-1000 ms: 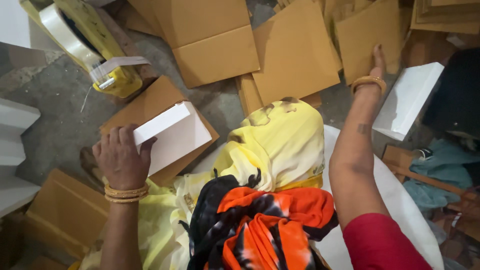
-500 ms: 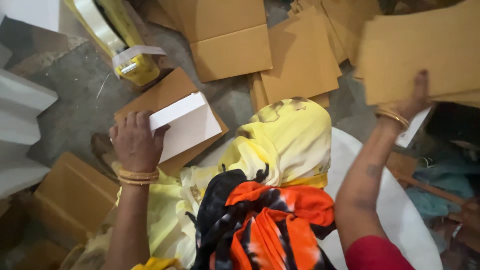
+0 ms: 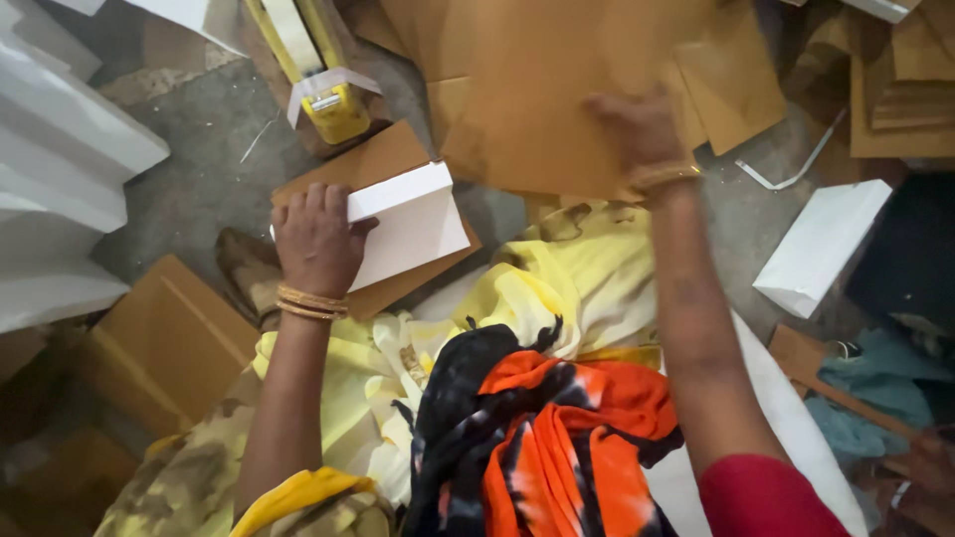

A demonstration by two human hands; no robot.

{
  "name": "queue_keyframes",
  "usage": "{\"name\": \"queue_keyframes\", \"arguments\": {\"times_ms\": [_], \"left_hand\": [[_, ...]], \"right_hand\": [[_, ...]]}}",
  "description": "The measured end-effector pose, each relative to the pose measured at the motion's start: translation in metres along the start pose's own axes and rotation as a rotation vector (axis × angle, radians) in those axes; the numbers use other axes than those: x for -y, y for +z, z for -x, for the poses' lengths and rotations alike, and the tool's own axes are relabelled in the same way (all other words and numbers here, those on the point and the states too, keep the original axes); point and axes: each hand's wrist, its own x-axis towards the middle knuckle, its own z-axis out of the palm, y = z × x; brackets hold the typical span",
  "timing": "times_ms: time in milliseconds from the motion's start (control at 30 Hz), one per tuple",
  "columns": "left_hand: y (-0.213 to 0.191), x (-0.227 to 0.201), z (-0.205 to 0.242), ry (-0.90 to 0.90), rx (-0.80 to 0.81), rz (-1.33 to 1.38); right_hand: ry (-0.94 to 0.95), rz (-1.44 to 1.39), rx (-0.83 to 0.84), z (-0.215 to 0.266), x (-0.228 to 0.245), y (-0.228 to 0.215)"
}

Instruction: The person assembles small cardboard boxes by inserting white foam inserts into brown cardboard shells and sealing them with a handheld tape dispenser. The person works one at a time, repeatedly picking up components, taping the seams, and setting the finished boxes aside.

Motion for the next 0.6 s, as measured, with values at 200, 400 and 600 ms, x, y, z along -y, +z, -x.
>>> {"name": "queue_keyframes", "arguments": {"times_ms": [200, 400, 600], "left_hand": [[-0.002, 0.003, 0.0, -0.007, -0.002, 0.042], [-0.004, 0.003, -0.001, -0.016, 0.015, 0.06], [-0.003, 0.004, 0.0, 0.007, -0.041, 0.075]], "right_hand": [[0.406, -0.461, -0.183, -0.074, 0.053, 0.087], [0.393, 0.261, -0.297, -0.057, 0.082, 0.094], [0.266, 0.388, -0.187, -0.038, 0.113, 0.113]]}}
